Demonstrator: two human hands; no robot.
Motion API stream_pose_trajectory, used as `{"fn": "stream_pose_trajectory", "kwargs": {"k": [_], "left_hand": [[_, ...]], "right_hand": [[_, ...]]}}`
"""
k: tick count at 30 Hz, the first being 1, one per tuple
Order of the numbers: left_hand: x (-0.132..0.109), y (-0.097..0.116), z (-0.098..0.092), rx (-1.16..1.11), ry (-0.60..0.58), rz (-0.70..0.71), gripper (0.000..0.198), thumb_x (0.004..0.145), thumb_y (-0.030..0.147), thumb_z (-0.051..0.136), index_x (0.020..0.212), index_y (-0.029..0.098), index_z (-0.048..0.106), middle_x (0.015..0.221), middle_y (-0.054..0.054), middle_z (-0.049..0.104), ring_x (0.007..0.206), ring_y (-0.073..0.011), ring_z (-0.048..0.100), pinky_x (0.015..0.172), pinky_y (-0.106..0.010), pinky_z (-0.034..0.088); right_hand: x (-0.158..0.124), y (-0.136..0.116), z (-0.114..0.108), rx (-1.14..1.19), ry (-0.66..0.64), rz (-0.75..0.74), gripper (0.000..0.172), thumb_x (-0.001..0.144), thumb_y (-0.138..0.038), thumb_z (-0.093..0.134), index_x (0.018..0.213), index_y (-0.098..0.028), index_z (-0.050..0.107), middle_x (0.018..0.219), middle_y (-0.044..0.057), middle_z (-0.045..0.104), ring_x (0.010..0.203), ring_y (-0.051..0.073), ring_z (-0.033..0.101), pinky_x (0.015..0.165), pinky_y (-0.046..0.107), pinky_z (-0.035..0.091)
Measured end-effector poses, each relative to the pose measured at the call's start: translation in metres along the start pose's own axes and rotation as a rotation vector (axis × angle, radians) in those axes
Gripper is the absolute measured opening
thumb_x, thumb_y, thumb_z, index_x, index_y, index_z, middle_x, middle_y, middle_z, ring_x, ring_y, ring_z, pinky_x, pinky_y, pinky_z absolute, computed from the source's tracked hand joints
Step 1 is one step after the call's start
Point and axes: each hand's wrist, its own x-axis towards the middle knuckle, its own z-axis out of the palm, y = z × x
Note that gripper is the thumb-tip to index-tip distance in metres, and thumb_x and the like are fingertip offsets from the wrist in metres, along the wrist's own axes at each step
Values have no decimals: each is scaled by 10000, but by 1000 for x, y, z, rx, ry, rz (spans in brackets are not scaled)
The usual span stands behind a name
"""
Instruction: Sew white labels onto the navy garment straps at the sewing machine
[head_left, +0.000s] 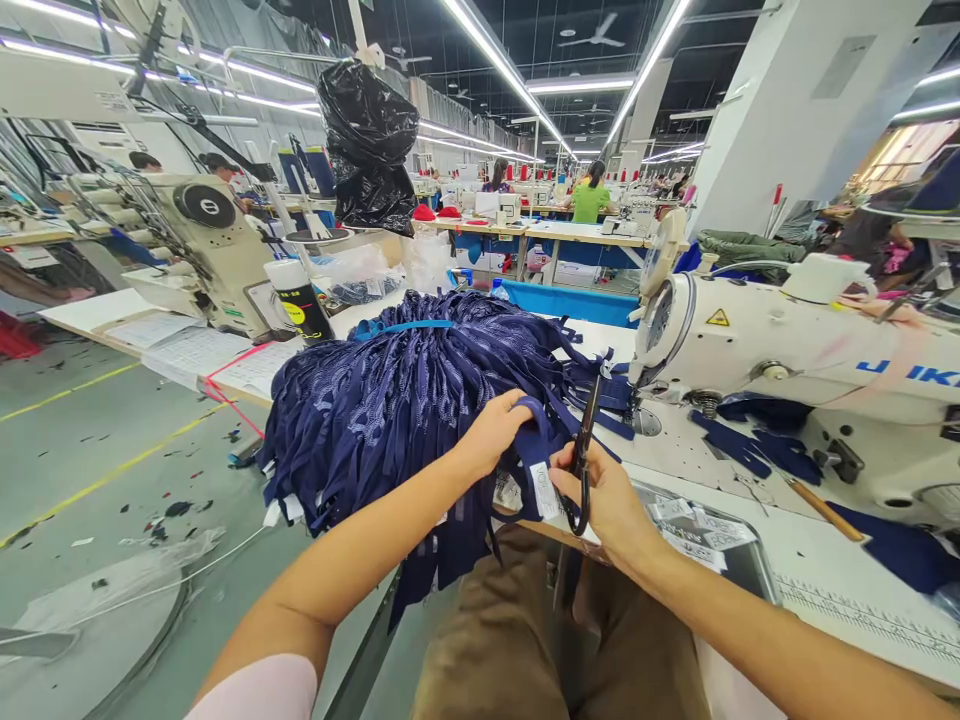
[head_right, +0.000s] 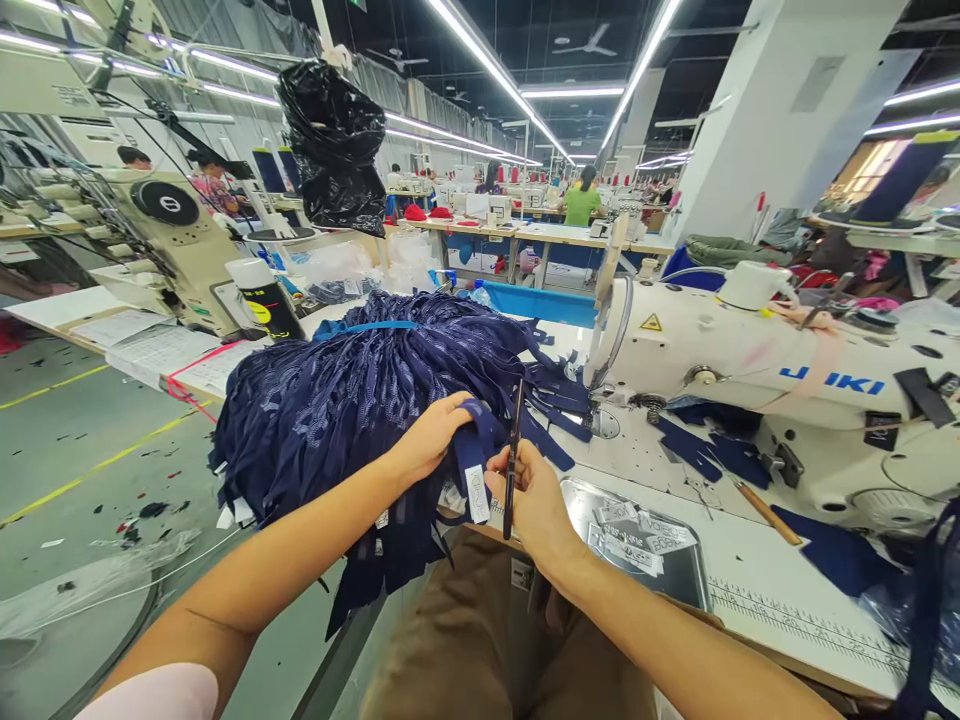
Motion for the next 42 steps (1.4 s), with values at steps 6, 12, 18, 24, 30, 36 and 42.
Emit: {"fn": "stream_pose_trajectory", "kwargs": {"k": [6,12,18,24,30,36,42], "left_hand": [[9,7,-11,267,138,237,518,593,96,530,1095,168,423,1005,-58,518,895,-139,507,775,-257,395],[-41,10,-4,598,104,252,322,755,313,438,498,137,521,509,18,478,539,-100,445,560,-225,347],[-55,-2,9,163,6,68,190,684,302,558,659,120,609,600,15,543,541,-82,438,521,-194,349],[-52,-7,15,-80,43,-45,155,629,274,610,626,120,600,569,17,548,549,-89,479,531,-194,375],[-51,-8,14,-164,59,-73,131,610,245,617,658,125,639,578,21,587,535,-80,497,528,-183,381],[-52,-5,16,-165,64,-82,125,606,211,602,670,124,664,619,-3,641,514,-80,512,493,-172,376],[-50,-10,16,-174,24,-107,137,619,218,598,704,136,667,627,0,643,511,-80,515,477,-169,371]], "right_hand": [[-2,7,-5,3,87,-103,256,624,-317,665,734,-199,466,721,-31,513,644,102,462,605,230,372],[-1,14,-12,-83,123,-258,162,668,-269,615,754,-213,490,754,-16,525,691,130,467,644,265,371],[-7,13,-10,-134,118,-259,138,661,-232,614,737,-210,501,731,-25,523,674,126,452,624,254,364],[-5,11,-9,-71,131,-205,199,607,-255,670,702,-201,504,699,-34,523,652,117,462,614,240,369],[-5,8,-6,94,110,-70,272,555,-264,713,707,-195,499,684,-52,511,597,88,451,577,212,376],[-6,4,-3,112,139,41,306,535,-320,722,687,-188,491,585,-68,486,524,72,410,501,193,349],[-4,5,-4,118,137,107,312,569,-376,692,702,-190,480,522,-69,471,504,82,416,467,193,342]]}}
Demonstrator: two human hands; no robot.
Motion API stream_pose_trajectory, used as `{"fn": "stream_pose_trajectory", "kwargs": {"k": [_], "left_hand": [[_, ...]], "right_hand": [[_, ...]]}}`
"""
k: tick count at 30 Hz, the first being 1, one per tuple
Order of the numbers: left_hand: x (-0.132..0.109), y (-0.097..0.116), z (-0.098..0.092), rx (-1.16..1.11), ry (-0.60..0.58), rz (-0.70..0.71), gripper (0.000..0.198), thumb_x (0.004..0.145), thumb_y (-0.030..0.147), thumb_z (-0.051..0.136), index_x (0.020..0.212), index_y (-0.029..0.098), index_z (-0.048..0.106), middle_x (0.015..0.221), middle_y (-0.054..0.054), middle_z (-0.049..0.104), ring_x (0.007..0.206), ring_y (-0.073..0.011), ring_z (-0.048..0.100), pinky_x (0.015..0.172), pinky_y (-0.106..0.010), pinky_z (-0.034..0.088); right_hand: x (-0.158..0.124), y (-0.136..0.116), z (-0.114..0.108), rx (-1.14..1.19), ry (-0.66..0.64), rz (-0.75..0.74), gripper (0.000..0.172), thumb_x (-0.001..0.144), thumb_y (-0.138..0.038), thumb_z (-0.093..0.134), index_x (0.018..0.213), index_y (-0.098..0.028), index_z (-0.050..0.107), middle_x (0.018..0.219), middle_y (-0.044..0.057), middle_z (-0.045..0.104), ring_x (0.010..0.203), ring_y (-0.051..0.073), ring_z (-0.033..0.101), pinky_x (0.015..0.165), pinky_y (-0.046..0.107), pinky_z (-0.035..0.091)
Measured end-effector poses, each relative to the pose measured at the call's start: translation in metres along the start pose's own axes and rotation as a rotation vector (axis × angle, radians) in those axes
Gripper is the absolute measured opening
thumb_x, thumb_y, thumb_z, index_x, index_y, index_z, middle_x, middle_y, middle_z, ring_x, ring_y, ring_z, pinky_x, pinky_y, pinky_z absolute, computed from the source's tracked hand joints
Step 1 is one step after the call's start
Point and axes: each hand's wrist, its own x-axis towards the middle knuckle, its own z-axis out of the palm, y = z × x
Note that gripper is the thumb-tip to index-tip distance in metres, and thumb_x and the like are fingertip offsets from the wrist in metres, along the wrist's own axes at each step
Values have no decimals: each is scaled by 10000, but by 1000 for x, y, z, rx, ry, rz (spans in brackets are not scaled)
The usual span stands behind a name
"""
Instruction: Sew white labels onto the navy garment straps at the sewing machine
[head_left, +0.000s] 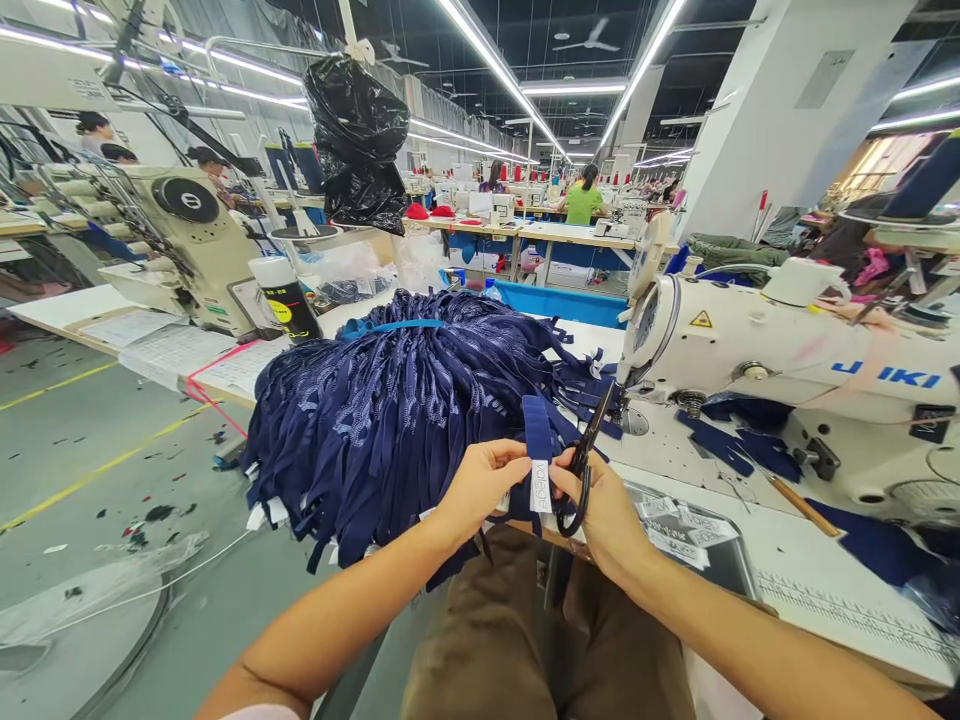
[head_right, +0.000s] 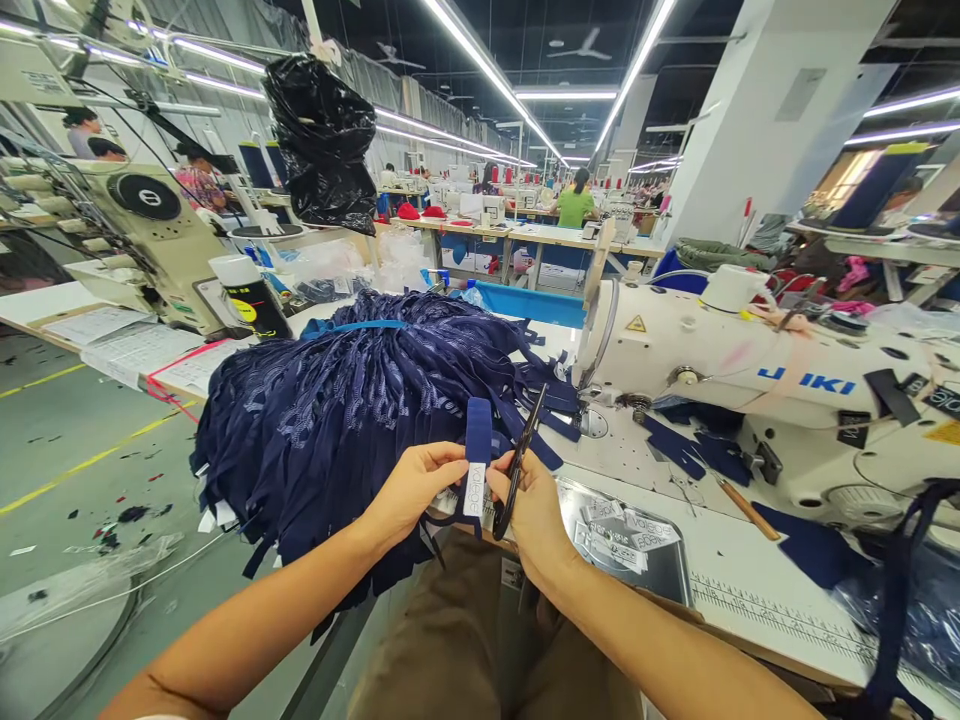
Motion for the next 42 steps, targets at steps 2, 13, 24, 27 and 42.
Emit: {"fn": "stream_pose_trajectory", "kwargs": {"k": [2,13,24,27,42], "left_hand": [[0,-1,-1,11,22,3,115,610,214,603,667,129,656,617,3,627,519,-74,501,481,-164,364],[0,-8,-3,64,17,-33,146,630,262,568,608,143,487,497,60,471,427,-39,389,417,-150,279],[1,-6,-2,269,-118,5,119,667,251,525,643,135,517,567,47,474,510,-58,393,494,-173,297],[2,-8,-3,365,-104,17,132,657,241,537,588,131,512,550,51,445,521,-59,370,501,-175,282],[3,-15,-8,258,-53,-100,181,635,317,556,631,145,498,488,66,413,399,-37,326,372,-155,233]], "right_hand": [[0,0,0,4,1,14,313,573,-381,688,702,-190,477,507,-69,467,491,84,414,454,194,337],[4,4,-3,0,-20,-18,303,606,-412,668,694,-184,490,484,-62,490,475,81,407,461,199,322],[13,7,-10,90,-24,49,277,547,-326,716,612,-166,500,477,-60,510,472,68,421,479,199,307],[11,8,-8,130,21,95,273,539,-308,718,612,-165,497,484,-49,538,476,75,457,484,203,323],[7,9,-5,186,34,99,238,556,-280,695,605,-167,491,524,-27,581,492,84,500,465,196,343]]}}
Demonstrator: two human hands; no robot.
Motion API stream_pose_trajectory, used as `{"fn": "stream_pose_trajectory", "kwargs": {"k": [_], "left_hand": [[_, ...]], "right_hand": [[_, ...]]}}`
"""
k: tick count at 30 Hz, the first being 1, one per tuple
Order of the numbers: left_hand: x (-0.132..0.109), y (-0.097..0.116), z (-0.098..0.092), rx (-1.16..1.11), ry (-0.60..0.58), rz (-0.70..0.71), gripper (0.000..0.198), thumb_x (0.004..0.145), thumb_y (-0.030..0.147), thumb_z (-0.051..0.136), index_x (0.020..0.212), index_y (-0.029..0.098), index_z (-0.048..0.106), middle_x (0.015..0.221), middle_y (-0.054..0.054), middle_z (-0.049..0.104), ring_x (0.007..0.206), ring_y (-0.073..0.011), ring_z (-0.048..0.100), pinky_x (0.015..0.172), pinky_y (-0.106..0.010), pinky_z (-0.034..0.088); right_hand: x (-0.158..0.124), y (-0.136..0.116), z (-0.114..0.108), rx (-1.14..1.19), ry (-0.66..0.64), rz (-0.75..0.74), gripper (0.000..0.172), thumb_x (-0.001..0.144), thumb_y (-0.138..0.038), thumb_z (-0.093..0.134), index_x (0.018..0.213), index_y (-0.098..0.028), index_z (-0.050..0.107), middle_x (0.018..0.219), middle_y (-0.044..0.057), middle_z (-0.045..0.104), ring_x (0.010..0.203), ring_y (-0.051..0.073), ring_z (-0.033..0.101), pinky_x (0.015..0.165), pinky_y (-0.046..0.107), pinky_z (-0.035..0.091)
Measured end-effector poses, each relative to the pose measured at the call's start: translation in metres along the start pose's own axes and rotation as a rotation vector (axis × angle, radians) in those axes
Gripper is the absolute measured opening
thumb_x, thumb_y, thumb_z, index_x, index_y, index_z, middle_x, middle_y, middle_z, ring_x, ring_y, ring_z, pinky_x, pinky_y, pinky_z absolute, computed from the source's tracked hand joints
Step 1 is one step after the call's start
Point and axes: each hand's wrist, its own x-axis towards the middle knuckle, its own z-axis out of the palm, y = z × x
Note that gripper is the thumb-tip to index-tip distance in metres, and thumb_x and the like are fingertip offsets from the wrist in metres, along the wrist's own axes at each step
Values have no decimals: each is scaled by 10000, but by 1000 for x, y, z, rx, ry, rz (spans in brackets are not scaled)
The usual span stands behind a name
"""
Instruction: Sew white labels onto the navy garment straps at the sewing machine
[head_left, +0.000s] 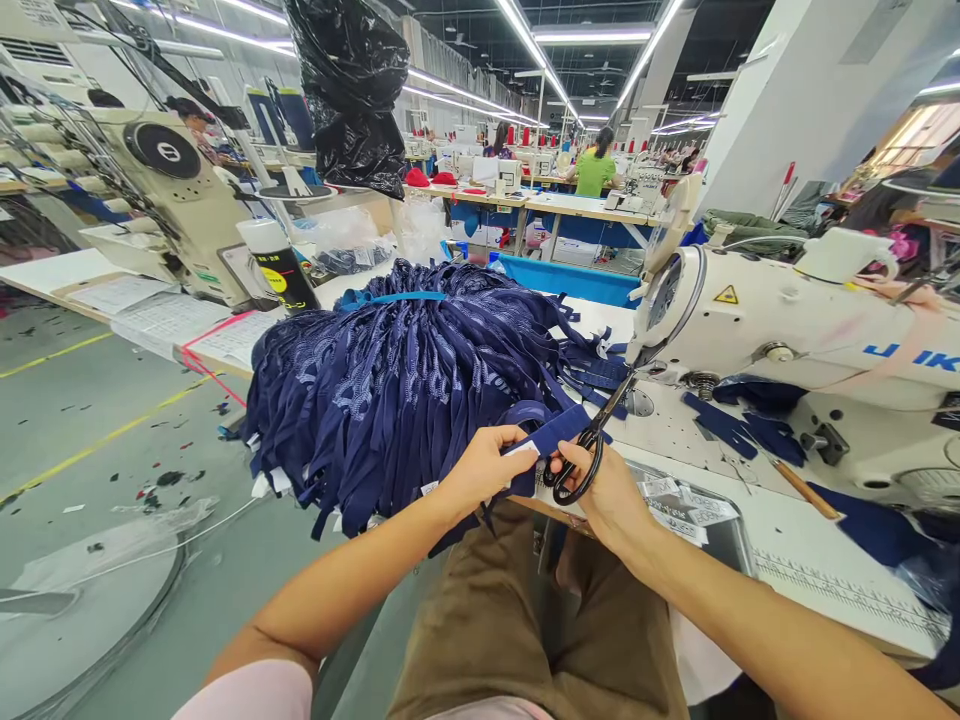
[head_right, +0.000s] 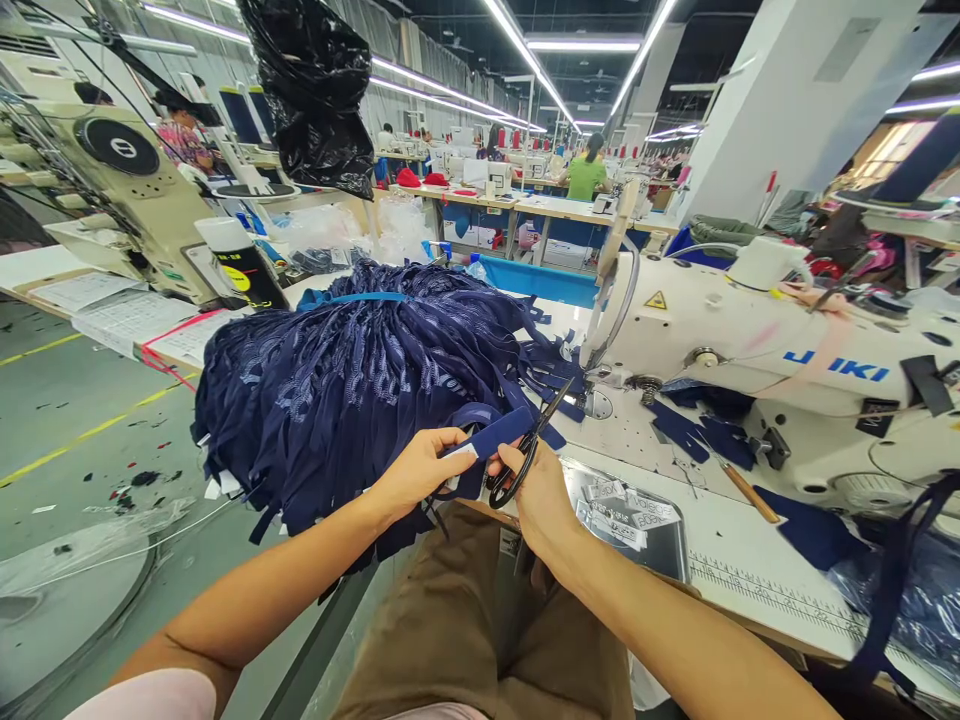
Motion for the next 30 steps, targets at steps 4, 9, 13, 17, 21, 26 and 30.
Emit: {"fn": "stream_pose_trajectory", "kwargs": {"k": [4,9,13,17,21,26,30], "left_hand": [[0,0,0,-9,1,4,196,628,327,562,621,141,498,482,67,407,392,-32,320,370,-153,235],[0,-1,-1,1,5,-6,199,631,331,555,637,142,493,493,65,409,402,-35,332,373,-151,239],[-1,0,-1,4,6,5,200,628,335,555,635,147,485,481,68,400,412,-38,333,376,-146,238],[-2,3,-1,-13,13,12,202,616,336,561,619,150,482,468,70,403,420,-42,338,386,-147,239],[-2,3,-1,-19,12,21,205,617,341,564,618,151,487,475,71,396,426,-44,326,392,-152,235],[-4,0,-4,35,-26,106,186,661,326,552,632,148,508,519,57,412,460,-58,350,432,-171,268],[-15,1,-10,163,-100,287,144,687,258,548,619,131,540,595,27,478,576,-86,415,569,-195,330]], "right_hand": [[-1,0,1,6,-4,3,233,554,-276,694,602,-168,493,528,-30,577,486,84,494,448,196,342],[-2,-1,3,-7,5,5,238,546,-284,697,587,-164,496,513,-29,571,483,77,484,459,194,341],[-3,0,2,-12,9,4,228,553,-287,693,589,-162,505,508,-30,564,473,72,476,457,192,335],[-2,2,1,-4,0,-4,239,564,-294,691,591,-170,488,502,-32,554,475,80,475,464,201,344],[-3,3,1,-10,-4,-9,244,573,-303,686,598,-176,479,503,-36,547,475,86,466,462,208,334],[-5,5,-2,-85,-19,-101,226,640,-341,643,683,-192,479,518,-37,562,499,106,487,489,227,356],[-3,-1,-6,-120,-2,-253,214,666,-334,625,775,-217,481,851,11,648,770,156,565,677,282,417]]}}
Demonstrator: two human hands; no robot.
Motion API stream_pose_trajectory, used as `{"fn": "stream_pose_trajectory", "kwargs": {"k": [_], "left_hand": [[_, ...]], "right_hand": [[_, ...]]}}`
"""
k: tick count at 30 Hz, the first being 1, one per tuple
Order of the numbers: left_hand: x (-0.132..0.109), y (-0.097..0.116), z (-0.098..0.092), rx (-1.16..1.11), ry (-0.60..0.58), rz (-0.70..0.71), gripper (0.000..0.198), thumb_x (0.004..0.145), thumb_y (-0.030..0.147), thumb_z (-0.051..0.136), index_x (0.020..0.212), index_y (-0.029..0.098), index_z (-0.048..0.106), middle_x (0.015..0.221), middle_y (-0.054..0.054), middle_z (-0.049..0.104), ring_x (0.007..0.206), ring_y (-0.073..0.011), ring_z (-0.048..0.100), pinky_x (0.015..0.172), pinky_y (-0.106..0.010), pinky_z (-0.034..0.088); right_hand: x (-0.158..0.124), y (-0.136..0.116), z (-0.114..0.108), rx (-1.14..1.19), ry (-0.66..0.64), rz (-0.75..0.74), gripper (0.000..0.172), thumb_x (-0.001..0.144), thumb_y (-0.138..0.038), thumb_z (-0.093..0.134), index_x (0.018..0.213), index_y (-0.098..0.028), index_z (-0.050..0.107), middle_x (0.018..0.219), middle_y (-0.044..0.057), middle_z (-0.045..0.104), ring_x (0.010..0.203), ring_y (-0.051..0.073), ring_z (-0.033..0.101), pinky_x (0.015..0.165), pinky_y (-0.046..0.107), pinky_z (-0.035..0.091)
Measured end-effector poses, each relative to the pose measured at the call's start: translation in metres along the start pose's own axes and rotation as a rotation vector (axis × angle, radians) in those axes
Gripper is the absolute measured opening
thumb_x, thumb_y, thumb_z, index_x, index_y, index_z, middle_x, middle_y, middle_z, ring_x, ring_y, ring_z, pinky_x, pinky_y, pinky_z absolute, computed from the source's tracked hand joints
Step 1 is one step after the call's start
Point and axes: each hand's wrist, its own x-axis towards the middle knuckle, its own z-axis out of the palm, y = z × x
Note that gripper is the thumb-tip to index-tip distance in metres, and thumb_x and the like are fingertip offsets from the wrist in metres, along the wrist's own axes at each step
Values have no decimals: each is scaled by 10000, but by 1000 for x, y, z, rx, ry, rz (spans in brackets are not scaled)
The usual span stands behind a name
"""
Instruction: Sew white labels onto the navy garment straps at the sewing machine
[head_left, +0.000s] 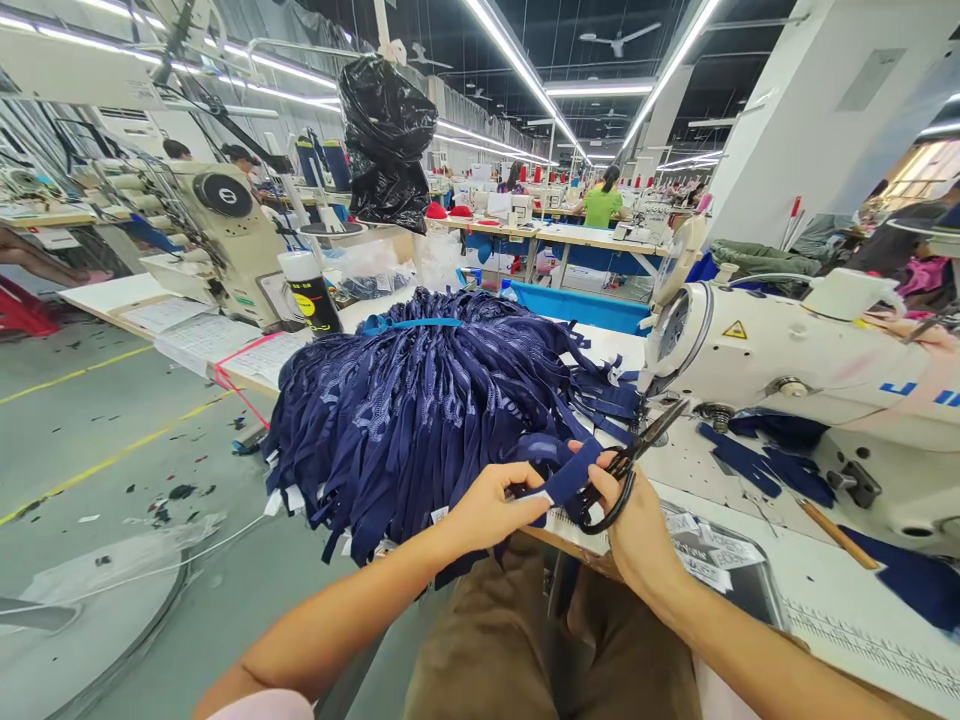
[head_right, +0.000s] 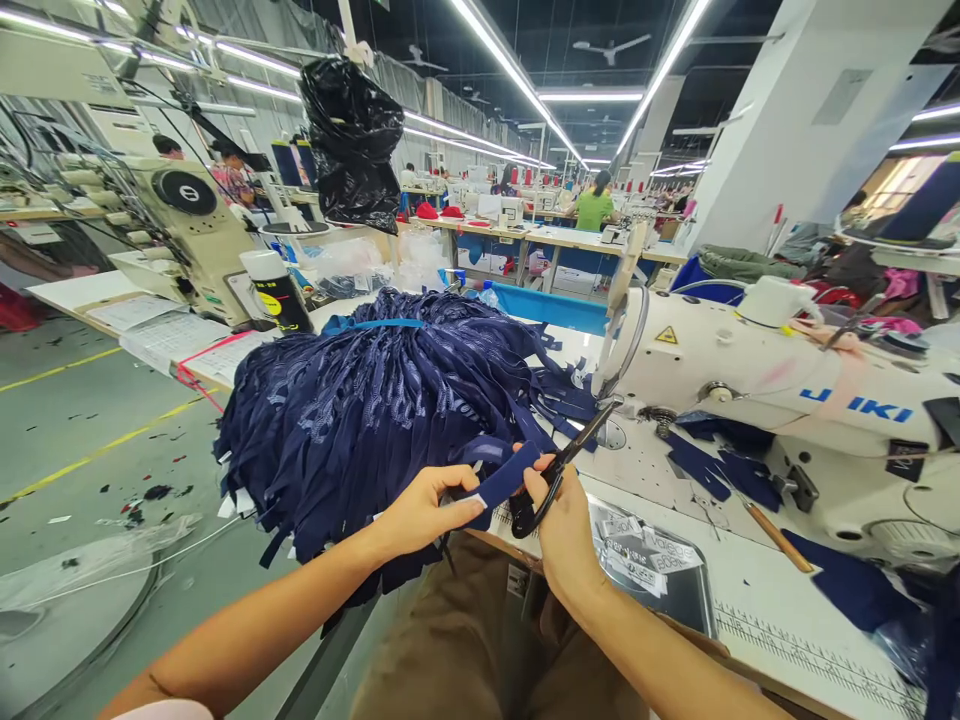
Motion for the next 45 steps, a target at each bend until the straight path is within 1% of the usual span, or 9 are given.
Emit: {"fn": "stream_pose_trajectory", "kwargs": {"k": [4,14,18,22,25,30,35,40,45], "left_hand": [[-12,6,-4,154,-43,118,116,711,212,529,620,140,542,635,16,504,629,-103,442,629,-202,335],[-30,6,-8,281,-55,357,124,759,214,513,678,146,578,678,-30,583,689,-129,503,675,-228,381],[-18,31,-34,174,317,448,133,746,264,537,715,146,591,697,-40,595,647,-131,524,616,-232,405],[41,62,-92,314,800,398,200,780,329,469,759,156,567,711,-30,594,648,-140,533,596,-241,411],[92,63,-131,772,939,114,183,792,268,421,809,152,562,811,-55,601,779,-173,548,723,-297,409],[122,36,-145,1095,750,-160,281,646,229,580,919,160,582,1012,-135,578,1018,-330,461,852,-479,320],[111,44,-120,1245,830,156,506,733,273,489,1204,109,405,1209,-171,455,1111,-317,398,895,-451,306],[92,71,-56,1130,79,524,210,780,237,425,869,153,596,855,-40,634,807,-163,572,752,-268,405],[79,57,6,1363,-403,321,300,789,341,432,674,141,623,702,-86,649,687,-223,606,606,-295,413]], "right_hand": [[13,-13,1,-155,-92,-78,225,648,-341,642,753,-211,491,1064,53,602,899,186,532,739,312,402],[26,-17,6,-430,-553,171,323,622,-442,626,671,-195,424,573,-38,555,590,154,563,539,252,370],[23,-21,-1,-445,-527,178,335,657,-472,578,700,-191,401,648,-36,566,549,160,598,600,295,391],[15,-21,-1,-445,-481,180,349,655,-497,566,703,-193,400,619,-31,571,558,167,602,626,305,390],[3,-16,4,-476,-521,150,291,707,-457,526,716,-194,400,572,-29,562,574,164,596,575,274,377],[-20,-13,12,-538,-625,146,162,758,-335,477,744,-194,397,597,-21,555,596,146,577,525,236,358],[-36,-19,7,-630,-756,137,84,762,-239,450,738,-205,377,620,-32,532,583,126,551,528,224,367],[-43,-22,1,-750,-759,-37,132,742,-225,483,719,-203,356,686,-13,533,627,126,498,563,233,350],[-54,-30,-3,-737,-879,-25,100,742,-217,488,757,-202,390,659,-40,486,567,89,416,515,206,301]]}}
